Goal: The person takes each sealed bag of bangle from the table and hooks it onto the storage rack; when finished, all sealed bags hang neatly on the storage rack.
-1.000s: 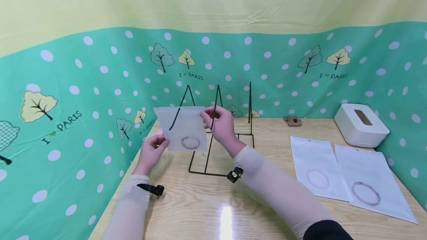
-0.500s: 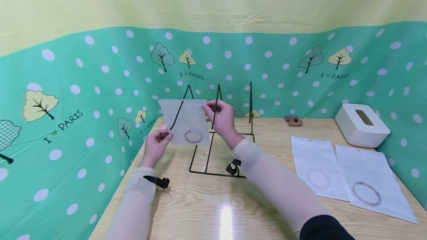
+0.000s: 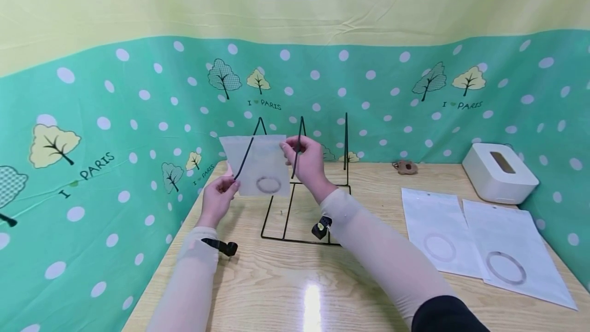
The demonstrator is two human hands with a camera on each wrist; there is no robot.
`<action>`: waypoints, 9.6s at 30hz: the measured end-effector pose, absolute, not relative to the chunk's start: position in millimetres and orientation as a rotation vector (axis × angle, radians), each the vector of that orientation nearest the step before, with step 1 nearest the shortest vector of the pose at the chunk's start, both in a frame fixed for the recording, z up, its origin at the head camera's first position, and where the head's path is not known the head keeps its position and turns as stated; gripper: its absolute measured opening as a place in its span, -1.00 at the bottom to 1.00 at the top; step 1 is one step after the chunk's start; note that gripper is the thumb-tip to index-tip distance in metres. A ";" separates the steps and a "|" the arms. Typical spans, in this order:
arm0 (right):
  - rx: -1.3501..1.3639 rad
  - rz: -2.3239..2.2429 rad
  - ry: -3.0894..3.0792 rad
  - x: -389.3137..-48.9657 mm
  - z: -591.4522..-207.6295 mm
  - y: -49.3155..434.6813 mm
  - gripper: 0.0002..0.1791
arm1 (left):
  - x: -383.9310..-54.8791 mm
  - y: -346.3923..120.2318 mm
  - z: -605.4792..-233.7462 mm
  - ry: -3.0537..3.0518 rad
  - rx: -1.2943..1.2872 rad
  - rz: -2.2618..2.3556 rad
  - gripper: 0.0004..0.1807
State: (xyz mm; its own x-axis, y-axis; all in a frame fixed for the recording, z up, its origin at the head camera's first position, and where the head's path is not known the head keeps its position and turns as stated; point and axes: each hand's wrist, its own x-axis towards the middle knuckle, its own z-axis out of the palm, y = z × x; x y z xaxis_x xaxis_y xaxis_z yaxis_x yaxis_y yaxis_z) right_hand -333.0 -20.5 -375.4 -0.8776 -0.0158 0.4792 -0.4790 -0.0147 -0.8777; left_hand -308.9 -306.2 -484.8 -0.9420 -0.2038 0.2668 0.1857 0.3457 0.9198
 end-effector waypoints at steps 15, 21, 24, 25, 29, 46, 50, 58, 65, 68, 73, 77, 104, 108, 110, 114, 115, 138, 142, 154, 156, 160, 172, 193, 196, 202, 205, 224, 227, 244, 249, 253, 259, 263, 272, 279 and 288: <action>0.579 1.799 -1.997 -332.9 -379.7 -16.7 -0.83 | -306.4 -304.9 -483.9 -2.317 0.059 -1.613 -0.63; 0.618 1.843 -1.993 -330.1 -379.7 -14.1 -0.82 | -304.3 -305.2 -482.9 -2.327 0.047 -1.586 -0.64; 0.622 1.862 -1.995 -329.6 -380.2 -13.0 -0.81 | -302.7 -305.1 -481.7 -2.339 0.043 -1.562 -0.64; 0.622 1.868 -1.995 -329.3 -380.5 -12.4 -0.81 | -302.3 -305.2 -481.5 -2.343 0.044 -1.556 -0.62; 0.629 1.831 -2.016 -327.8 -381.6 -9.0 -0.81 | -299.9 -306.0 -480.3 -2.355 0.051 -1.537 -0.57; 0.706 1.785 -2.097 -298.9 -391.9 22.9 -0.80 | -272.8 -313.8 -483.4 -2.411 0.008 -1.442 -0.58; 0.767 1.772 -2.059 -290.5 -393.3 33.7 -0.78 | -263.6 -312.9 -487.2 -2.482 -0.019 -1.397 -0.61; 0.830 1.587 -2.128 -269.0 -396.4 62.2 -0.78 | -249.2 -300.4 -493.8 -2.568 -0.076 -1.417 -0.57; 0.788 1.584 -2.127 -230.1 -372.5 83.0 -0.80 | -241.7 -289.1 -500.1 -2.651 -0.087 -1.439 -0.52; 0.769 1.575 -2.123 -227.1 -374.9 94.5 -0.82 | -239.4 -285.8 -505.1 -2.668 -0.115 -1.440 -0.49; 0.733 1.533 -2.102 -222.3 -375.7 115.5 -0.82 | -238.2 -281.4 -512.0 -2.704 -0.168 -1.404 -0.45; 0.699 1.509 -2.088 -223.2 -377.1 132.1 -0.83 | -237.3 -277.3 -513.4 -2.735 -0.192 -1.378 -0.42; 0.408 1.320 -1.876 -231.2 -358.4 240.3 -0.80 | -235.7 -266.7 -528.5 -2.808 -0.337 -1.188 -0.42; 0.303 1.286 -1.903 -239.1 -362.3 262.7 -0.77 | -235.7 -265.5 -528.4 -2.822 -0.353 -1.163 -0.41; 0.254 1.271 -1.908 -241.7 -363.6 272.5 -0.76 | -235.8 -264.9 -528.8 -2.834 -0.359 -1.149 -0.41; 0.180 1.250 -1.898 -244.1 -364.1 287.1 -0.74 | -236.0 -264.5 -530.3 -2.853 -0.368 -1.126 -0.39; 0.164 1.248 -1.896 -244.7 -364.5 290.3 -0.74 | -235.9 -264.3 -530.4 -2.855 -0.374 -1.123 -0.38; -0.203 1.414 -2.133 -270.8 -394.3 357.5 -0.56 | -236.1 -258.9 -534.1 -2.819 -0.390 -1.034 -0.43; -0.206 1.342 -2.282 -276.1 -399.0 369.0 -0.49 | -236.4 -258.2 -534.6 -2.813 -0.391 -1.022 -0.43; -0.045 1.256 -2.672 -292.4 -412.6 386.5 -0.29 | -237.2 -258.5 -532.4 -2.839 -0.380 -1.027 -0.43; -0.034 1.242 -2.694 -297.2 -416.3 389.4 -0.31 | -237.3 -258.8 -532.2 -2.839 -0.380 -1.032 -0.43; -0.011 1.234 -2.728 -306.0 -423.3 394.9 -0.33 | -237.3 -258.8 -531.5 -2.840 -0.372 -1.045 -0.43; -0.003 1.251 -2.935 -330.3 -446.7 406.9 -0.20 | -238.2 -259.8 -532.4 -2.851 -0.367 -1.043 -0.42; 0.030 1.155 -3.074 -343.6 -481.3 415.5 -0.35 | -235.0 -258.4 -530.2 -2.851 -0.372 -1.036 -0.44; 0.029 1.154 -3.068 -347.0 -486.6 417.8 -0.37 | -235.0 -258.0 -530.5 -2.835 -0.381 -1.042 -0.44; -0.002 1.164 -3.074 -352.3 -494.8 418.8 -0.37 | -235.8 -258.8 -531.8 -2.833 -0.387 -1.035 -0.44; 0.007 1.162 -3.082 -353.0 -496.2 416.3 -0.36 | -235.8 -259.2 -532.1 -2.835 -0.381 -1.031 -0.45; 0.006 1.050 -3.074 -347.6 -486.4 412.4 -0.68 | -236.7 -259.6 -530.8 -2.834 -0.377 -1.043 -0.45; 0.015 1.028 -3.067 -342.2 -481.5 411.6 -0.68 | -236.9 -259.4 -531.1 -2.830 -0.377 -1.041 -0.45; -0.074 1.206 -2.770 -314.6 -464.8 394.6 -0.48 | -236.0 -260.3 -529.2 -2.830 -0.376 -1.049 -0.46; -0.114 1.236 -2.703 -306.7 -463.0 392.2 -0.42 | -237.8 -260.1 -530.1 -2.835 -0.385 -1.048 -0.45; -0.171 1.276 -2.669 -299.2 -461.6 390.4 -0.33 | -238.1 -259.5 -529.8 -2.845 -0.383 -1.057 -0.45; -0.230 1.319 -2.632 -289.9 -449.0 378.5 -0.25 | -239.0 -261.8 -530.0 -2.821 -0.392 -1.071 -0.45; -0.216 1.290 -2.621 -284.3 -439.4 371.7 -0.27 | -240.3 -263.2 -532.4 -2.812 -0.407 -1.098 -0.46; -0.170 1.205 -2.610 -270.8 -420.2 364.5 -0.41 | -240.0 -264.9 -534.1 -2.819 -0.420 -1.086 -0.46; -0.113 1.142 -2.587 -259.2 -403.3 358.8 -0.43 | -241.8 -265.6 -534.9 -2.825 -0.422 -1.084 -0.46; 0.012 1.047 -2.553 -237.8 -378.5 362.6 -0.58 | -241.6 -265.6 -535.0 -2.813 -0.436 -1.083 -0.46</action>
State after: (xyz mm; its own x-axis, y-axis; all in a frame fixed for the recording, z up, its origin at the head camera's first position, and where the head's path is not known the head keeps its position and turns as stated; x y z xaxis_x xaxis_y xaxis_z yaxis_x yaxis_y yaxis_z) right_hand -237.8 362.6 -378.5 -0.9279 0.1334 0.3480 -0.1494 0.7223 -0.6752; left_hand -241.6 -265.6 -535.0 -0.9544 0.2299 0.1905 0.2983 0.7068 0.6414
